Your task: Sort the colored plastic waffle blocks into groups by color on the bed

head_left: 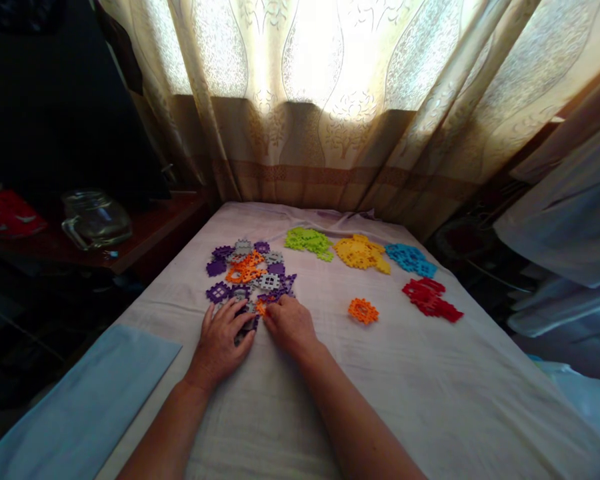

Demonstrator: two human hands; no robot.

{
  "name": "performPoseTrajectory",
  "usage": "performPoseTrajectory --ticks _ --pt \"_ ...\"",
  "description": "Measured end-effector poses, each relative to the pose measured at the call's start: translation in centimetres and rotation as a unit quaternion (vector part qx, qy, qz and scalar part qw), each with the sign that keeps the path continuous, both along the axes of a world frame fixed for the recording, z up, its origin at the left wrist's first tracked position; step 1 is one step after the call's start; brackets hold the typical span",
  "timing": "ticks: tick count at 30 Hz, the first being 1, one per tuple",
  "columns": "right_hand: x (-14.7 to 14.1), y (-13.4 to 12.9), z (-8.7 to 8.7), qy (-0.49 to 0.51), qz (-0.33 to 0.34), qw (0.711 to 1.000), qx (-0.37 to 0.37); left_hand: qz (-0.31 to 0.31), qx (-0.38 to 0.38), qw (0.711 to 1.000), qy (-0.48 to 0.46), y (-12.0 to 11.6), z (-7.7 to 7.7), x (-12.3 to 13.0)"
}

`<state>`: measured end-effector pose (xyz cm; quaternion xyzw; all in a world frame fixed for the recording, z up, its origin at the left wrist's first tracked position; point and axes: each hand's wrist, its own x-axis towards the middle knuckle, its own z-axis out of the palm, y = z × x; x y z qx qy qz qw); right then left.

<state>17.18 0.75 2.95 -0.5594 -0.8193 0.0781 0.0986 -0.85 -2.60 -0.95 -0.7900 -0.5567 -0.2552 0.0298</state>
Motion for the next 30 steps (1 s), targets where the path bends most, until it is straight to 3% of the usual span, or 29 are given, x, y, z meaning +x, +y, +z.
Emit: performPoseTrajectory --ticks 10,13,16,20,23,27,30 --pt "2.4 0.4 2.3 -0.011 0.043 0.999 0.010 -0.001 0.001 1.000 0.015 0.4 -0.3 -0.4" --pt "4.4 1.0 3.5 0.004 -0.005 1.000 0.012 -0.001 -0.003 1.000 0.013 0.4 -0.4 -0.4" --pt "7.8 2.0 4.0 0.008 -0.100 0.995 0.004 -0.002 -0.004 1.000 0.008 0.5 -0.5 -0.5" --pt "12.6 2.8 3.3 -0.010 -0.251 0.967 -0.032 -0.005 0.003 1.000 0.003 0.5 -0.7 -0.6" --pt "14.9 2.9 2.5 0.000 -0.302 0.952 -0.050 -0.004 0.009 1.000 -0.001 0.5 -0.9 -0.5" --pt "15.4 3.0 2.1 0.039 -0.339 0.940 -0.012 -0.005 0.005 1.000 -0.004 0.4 -0.9 -0.5" --pt "13.7 3.1 2.1 0.061 -0.317 0.946 0.034 -0.013 0.011 1.000 -0.017 0.4 -0.8 -0.5"
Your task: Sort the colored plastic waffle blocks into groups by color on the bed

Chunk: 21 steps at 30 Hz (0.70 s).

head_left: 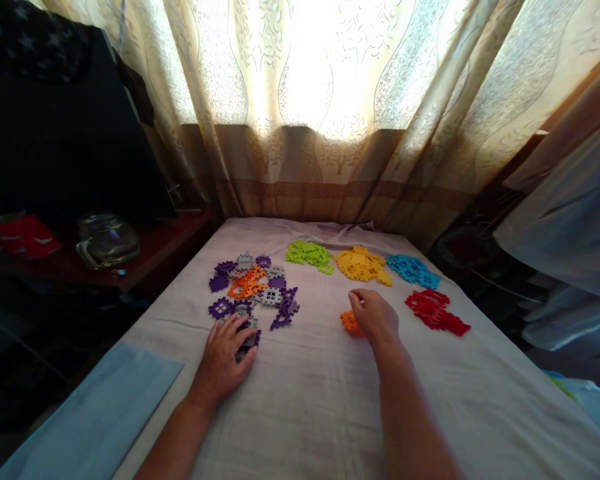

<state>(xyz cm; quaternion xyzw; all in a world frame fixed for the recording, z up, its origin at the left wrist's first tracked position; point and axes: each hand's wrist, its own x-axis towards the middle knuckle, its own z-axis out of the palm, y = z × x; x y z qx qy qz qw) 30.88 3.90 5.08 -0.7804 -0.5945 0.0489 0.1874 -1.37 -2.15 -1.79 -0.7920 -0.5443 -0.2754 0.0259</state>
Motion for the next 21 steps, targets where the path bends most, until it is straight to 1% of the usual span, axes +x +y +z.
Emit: performPoseTrajectory --ticks 1,3,6,8,11,13,16,18,21 --pt "-1.0 0.0 0.0 0.003 0.024 1.000 0.016 -0.004 0.004 1.000 -0.009 0.0 0.0 0.0" --pt "-3.5 -0.1 -0.1 0.016 0.094 0.995 0.041 -0.005 0.011 0.999 -0.034 0.2 0.0 0.0" --pt "-7.9 0.2 -0.2 0.038 0.214 0.975 0.056 0.011 0.022 0.997 -0.077 0.4 -0.1 0.0" --pt "-10.8 0.9 -0.2 0.035 0.275 0.959 0.055 0.024 0.028 0.994 -0.106 0.5 -0.1 -0.2" --pt "-14.3 2.9 -0.1 0.007 0.336 0.941 0.031 0.042 0.021 0.987 -0.154 0.8 -0.1 -0.5" --pt "-15.9 4.4 0.0 -0.018 0.360 0.933 0.004 0.055 0.004 0.981 -0.187 1.0 -0.1 -0.8" --pt "-17.3 5.7 -0.4 -0.052 0.372 0.926 -0.035 0.065 -0.018 0.972 -0.224 1.2 -0.1 -1.0" --pt "-17.6 5.8 -0.8 -0.064 0.372 0.925 -0.049 0.067 -0.026 0.968 -0.238 1.2 0.0 -1.0" --pt "-17.5 5.0 -1.4 -0.063 0.354 0.933 -0.030 0.068 -0.035 0.966 -0.247 1.2 0.1 -0.9"
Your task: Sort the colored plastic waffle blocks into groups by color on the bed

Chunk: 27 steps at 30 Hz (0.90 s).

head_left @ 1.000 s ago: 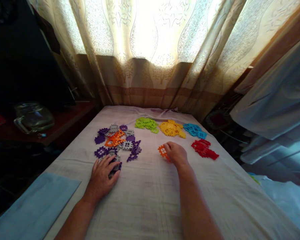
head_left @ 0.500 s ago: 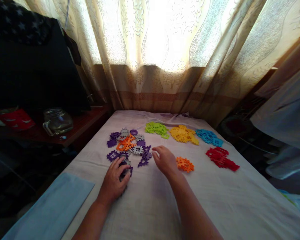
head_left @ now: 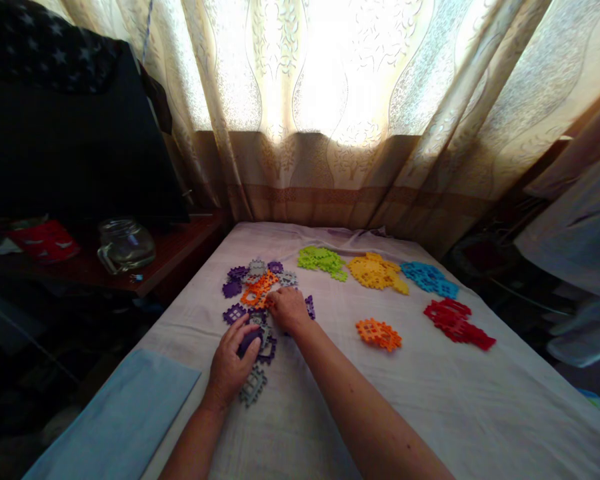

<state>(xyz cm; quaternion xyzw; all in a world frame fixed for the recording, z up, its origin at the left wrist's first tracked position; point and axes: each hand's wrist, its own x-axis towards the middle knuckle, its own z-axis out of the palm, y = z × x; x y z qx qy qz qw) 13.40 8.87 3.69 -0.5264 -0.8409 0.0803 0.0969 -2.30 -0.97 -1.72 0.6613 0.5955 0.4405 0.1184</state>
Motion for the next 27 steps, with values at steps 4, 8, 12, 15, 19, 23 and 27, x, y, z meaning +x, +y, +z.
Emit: performPoseTrajectory --ticks 4,8,12,15,19,23,27 --pt "0.6 -1.3 -0.3 0.042 -0.018 0.998 0.037 0.001 -0.005 1.000 0.003 0.0 0.1 0.1" --pt "2.7 -2.5 0.2 0.125 -0.050 0.990 0.053 0.000 -0.007 1.000 0.009 0.0 0.1 0.0" --pt "8.1 -4.2 0.8 0.162 -0.113 0.977 0.073 -0.001 -0.010 1.000 0.018 0.1 0.0 -0.2" --pt "13.0 -5.4 0.9 0.145 -0.201 0.966 0.079 -0.005 -0.005 1.000 0.028 0.2 0.0 -0.3" --pt "17.8 -6.6 0.2 0.137 -0.285 0.946 0.063 -0.006 -0.001 1.000 0.030 0.3 0.1 -0.3" --pt "21.0 -7.7 -0.8 0.189 -0.321 0.925 0.075 0.006 0.004 1.000 0.018 0.2 0.2 -0.3" --pt "23.9 -9.3 -2.2 0.233 -0.382 0.892 0.064 0.045 -0.009 0.999 0.018 0.5 1.0 -0.5"
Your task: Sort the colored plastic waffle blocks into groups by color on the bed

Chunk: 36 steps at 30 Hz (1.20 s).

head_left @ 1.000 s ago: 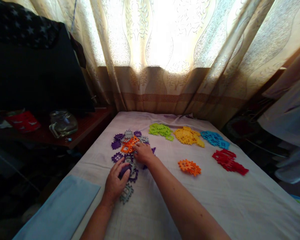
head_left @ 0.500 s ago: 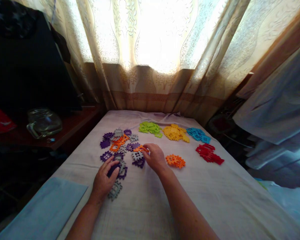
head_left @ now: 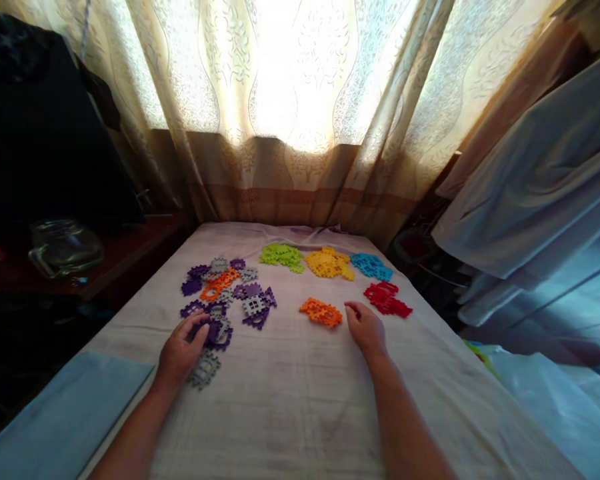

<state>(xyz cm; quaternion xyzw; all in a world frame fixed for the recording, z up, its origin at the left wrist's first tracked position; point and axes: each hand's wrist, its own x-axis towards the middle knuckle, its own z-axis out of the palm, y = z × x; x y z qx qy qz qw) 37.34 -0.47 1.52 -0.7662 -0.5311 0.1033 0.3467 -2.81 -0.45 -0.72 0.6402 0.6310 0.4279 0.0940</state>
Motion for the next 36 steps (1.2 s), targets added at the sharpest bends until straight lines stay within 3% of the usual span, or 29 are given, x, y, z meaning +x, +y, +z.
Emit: performPoseTrajectory --ticks 6,10,17,22,27,31,36 --pt "2.5 -1.4 -3.0 0.038 -0.075 0.996 0.029 0.053 -0.104 0.982 0.146 3.6 3.8 -1.0" --pt "2.3 -1.3 -3.6 0.031 -0.060 0.998 0.019 0.048 -0.156 0.964 0.207 6.9 5.7 -1.1" --pt "2.2 -1.3 -3.2 0.010 -0.056 0.998 -0.003 0.048 -0.236 0.929 0.279 9.7 6.1 1.4" --pt "2.2 -1.3 -3.2 0.018 -0.054 0.998 -0.007 0.037 -0.225 0.928 0.296 9.7 7.1 2.8" --pt "1.8 -1.1 -2.6 0.025 -0.046 0.998 -0.031 -0.098 -0.137 0.941 0.294 8.2 7.8 7.6" --pt "1.7 -1.0 -2.4 0.026 -0.043 0.998 -0.030 -0.197 -0.092 0.937 0.272 7.0 6.6 13.6" --pt "1.6 -1.0 -2.3 0.027 -0.035 0.999 -0.025 -0.251 -0.063 0.934 0.247 7.1 5.3 19.3"
